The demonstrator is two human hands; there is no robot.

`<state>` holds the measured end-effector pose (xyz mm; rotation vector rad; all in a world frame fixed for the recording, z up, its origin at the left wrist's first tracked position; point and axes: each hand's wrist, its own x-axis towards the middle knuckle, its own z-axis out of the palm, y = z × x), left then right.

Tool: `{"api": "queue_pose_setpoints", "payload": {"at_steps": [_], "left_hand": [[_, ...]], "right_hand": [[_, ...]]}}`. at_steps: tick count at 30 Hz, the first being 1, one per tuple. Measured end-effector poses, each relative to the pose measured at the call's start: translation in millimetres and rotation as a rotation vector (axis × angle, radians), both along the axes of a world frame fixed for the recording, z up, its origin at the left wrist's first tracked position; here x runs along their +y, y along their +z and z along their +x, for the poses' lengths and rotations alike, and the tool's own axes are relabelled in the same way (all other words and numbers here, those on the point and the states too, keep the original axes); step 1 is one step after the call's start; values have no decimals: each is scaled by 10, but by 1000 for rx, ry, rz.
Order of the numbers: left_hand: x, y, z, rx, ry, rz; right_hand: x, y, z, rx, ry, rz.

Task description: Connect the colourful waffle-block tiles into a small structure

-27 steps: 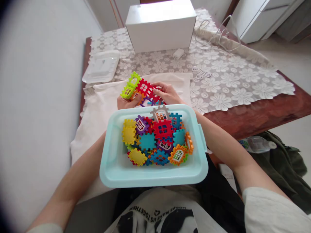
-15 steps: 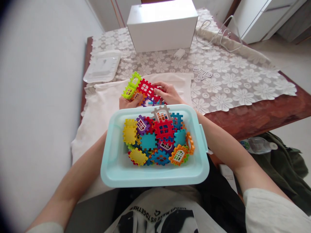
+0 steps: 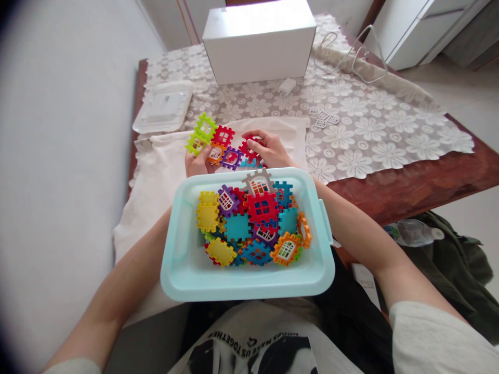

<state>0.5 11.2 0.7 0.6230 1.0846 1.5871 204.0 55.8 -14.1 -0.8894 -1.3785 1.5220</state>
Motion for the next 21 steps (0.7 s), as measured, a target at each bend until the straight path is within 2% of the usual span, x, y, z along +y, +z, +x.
{"api": "queue_pose_setpoints", "payload": {"at_steps": [4,11,18,21], "left_hand": [[-14,136,-33,-142,-40,-44],[-63,350,-130,-388,-136,-253],[-71,343,-118,-326,-233,-249],[-83,360,-89,-297,-232,-257]], "right_hand": [[55,-60,6,-1,-8,9],[153,-163,12,45,-45,52],[170,-163,13,60,-68,75],[170,-164,16,62,-76,83]]}}
